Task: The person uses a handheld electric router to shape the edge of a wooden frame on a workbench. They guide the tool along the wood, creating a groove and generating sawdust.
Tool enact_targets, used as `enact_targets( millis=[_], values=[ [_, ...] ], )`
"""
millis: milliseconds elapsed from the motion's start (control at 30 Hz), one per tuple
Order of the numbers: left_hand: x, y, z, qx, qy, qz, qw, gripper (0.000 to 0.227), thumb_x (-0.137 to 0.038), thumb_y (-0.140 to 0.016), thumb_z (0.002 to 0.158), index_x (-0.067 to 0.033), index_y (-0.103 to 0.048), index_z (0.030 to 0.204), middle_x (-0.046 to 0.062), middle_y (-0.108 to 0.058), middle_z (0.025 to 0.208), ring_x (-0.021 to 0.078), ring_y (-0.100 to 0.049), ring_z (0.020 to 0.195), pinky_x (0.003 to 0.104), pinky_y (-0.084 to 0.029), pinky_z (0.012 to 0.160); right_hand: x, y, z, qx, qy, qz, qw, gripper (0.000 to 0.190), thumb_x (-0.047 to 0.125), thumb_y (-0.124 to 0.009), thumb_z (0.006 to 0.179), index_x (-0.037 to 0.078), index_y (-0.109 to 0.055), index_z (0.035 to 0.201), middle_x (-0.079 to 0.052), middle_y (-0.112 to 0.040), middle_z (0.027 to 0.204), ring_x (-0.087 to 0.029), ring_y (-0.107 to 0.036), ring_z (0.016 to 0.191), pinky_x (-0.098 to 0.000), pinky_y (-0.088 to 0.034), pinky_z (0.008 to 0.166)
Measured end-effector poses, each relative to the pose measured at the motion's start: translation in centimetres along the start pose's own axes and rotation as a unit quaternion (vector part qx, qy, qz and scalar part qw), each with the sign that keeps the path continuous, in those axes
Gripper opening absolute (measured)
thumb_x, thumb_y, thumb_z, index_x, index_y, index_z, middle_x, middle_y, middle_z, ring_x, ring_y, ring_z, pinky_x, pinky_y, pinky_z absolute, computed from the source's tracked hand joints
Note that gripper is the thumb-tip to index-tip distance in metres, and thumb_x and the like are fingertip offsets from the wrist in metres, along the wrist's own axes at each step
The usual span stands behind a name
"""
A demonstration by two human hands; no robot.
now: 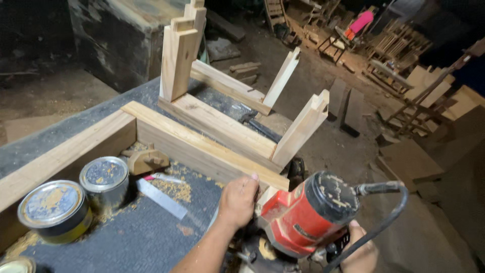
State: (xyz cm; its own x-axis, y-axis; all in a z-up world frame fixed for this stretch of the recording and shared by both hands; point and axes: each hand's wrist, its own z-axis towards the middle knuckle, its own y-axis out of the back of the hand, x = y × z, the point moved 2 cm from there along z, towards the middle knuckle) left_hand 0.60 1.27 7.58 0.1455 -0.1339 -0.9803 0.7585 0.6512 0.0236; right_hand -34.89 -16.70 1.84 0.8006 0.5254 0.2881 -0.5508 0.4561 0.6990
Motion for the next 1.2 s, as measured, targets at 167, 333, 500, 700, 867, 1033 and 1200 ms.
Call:
enact_targets(
  millis=[167, 333, 500, 700, 867, 1033, 1200],
  values=[
    [0.7, -0.2, 0.3, -0.011, -0.007, -0.009, 1.0, 0.055, -0.047, -0.049, 0.095, 0.0004, -0.063, 0.07, 0.022, -0.061, 0.066, 0.0392, -0.06, 0.062, 0.047, -0.048, 0.064, 1.5, 0.5, 0.0, -0.054, 0.087, -0.018, 0.995, 0.034, 0.019, -0.051, 0.098, -0.005, -0.07, 0.111, -0.022, -0.071, 0.09, -0.033, -0.073, 0.084, -0.0402, -0.057, 0.079],
    [4.4, -1.1, 0.4, 0.0, 0.003, 0.015, 1.0, 0.056, -0.047, -0.048, 0.096, -0.0004, -0.063, 0.071, 0.023, -0.062, 0.068, 0.0418, -0.06, 0.066, 0.049, -0.048, 0.066, 2.9, -0.8, 0.7, -0.011, 0.074, 0.011, 0.997, 0.034, 0.021, -0.051, 0.099, -0.005, -0.071, 0.109, -0.022, -0.072, 0.089, -0.033, -0.073, 0.084, -0.0407, -0.057, 0.078],
    [6.9, -1.3, 0.5, -0.034, -0.298, 0.153, 0.942, 0.051, -0.037, -0.035, 0.108, -0.0028, -0.063, 0.082, 0.021, -0.063, 0.075, 0.0428, -0.059, 0.073, 0.053, -0.043, 0.066, 3.2, -3.2, 0.2, 0.028, 0.047, 0.04, 0.998, 0.035, 0.022, -0.051, 0.1, -0.005, -0.072, 0.106, -0.021, -0.073, 0.089, -0.033, -0.073, 0.084, -0.0413, -0.056, 0.077],
    [5.5, -1.6, 2.4, 0.054, -0.018, 0.024, 0.998, 0.055, -0.043, -0.039, 0.101, -0.0036, -0.062, 0.071, 0.023, -0.065, 0.072, 0.0416, -0.063, 0.073, 0.051, -0.048, 0.071, 0.2, -2.2, 1.6, 0.011, -0.019, 0.089, 0.996, 0.037, 0.024, -0.05, 0.102, -0.005, -0.073, 0.104, -0.021, -0.075, 0.088, -0.033, -0.073, 0.084, -0.042, -0.056, 0.077],
    [2.8, -1.0, 1.6, 0.022, -0.13, 0.056, 0.99, 0.059, -0.043, -0.034, 0.104, -0.0015, -0.06, 0.072, 0.023, -0.063, 0.075, 0.0438, -0.06, 0.077, 0.052, -0.044, 0.072, -1.2, -1.5, 1.3, 0.017, -0.095, 0.138, 0.986, 0.038, 0.025, -0.05, 0.103, -0.005, -0.074, 0.102, -0.021, -0.076, 0.088, -0.033, -0.073, 0.084, -0.0426, -0.055, 0.076],
    [3.1, -0.8, 1.0, 0.03, -0.046, 0.029, 0.998, 0.057, -0.047, -0.04, 0.101, -0.0013, -0.062, 0.075, 0.024, -0.062, 0.076, 0.0446, -0.058, 0.074, 0.051, -0.045, 0.07, -0.6, -0.9, 0.1, 0.01, -0.074, 0.146, 0.986, 0.039, 0.025, -0.048, 0.105, -0.005, -0.073, 0.105, -0.021, -0.075, 0.091, -0.032, -0.073, 0.085, -0.042, -0.055, 0.076],
    [4.5, -0.9, 0.5, 0.052, -0.01, -0.021, 0.998, 0.058, -0.049, -0.041, 0.098, -0.0001, -0.058, 0.072, 0.024, -0.059, 0.069, 0.043, -0.056, 0.068, 0.049, -0.046, 0.068, 0.7, -1.2, -0.1, 0.03, -0.036, 0.115, 0.992, 0.038, 0.025, -0.048, 0.106, -0.004, -0.072, 0.106, -0.02, -0.074, 0.091, -0.031, -0.071, 0.085, -0.0415, -0.054, 0.076]
  ],
)
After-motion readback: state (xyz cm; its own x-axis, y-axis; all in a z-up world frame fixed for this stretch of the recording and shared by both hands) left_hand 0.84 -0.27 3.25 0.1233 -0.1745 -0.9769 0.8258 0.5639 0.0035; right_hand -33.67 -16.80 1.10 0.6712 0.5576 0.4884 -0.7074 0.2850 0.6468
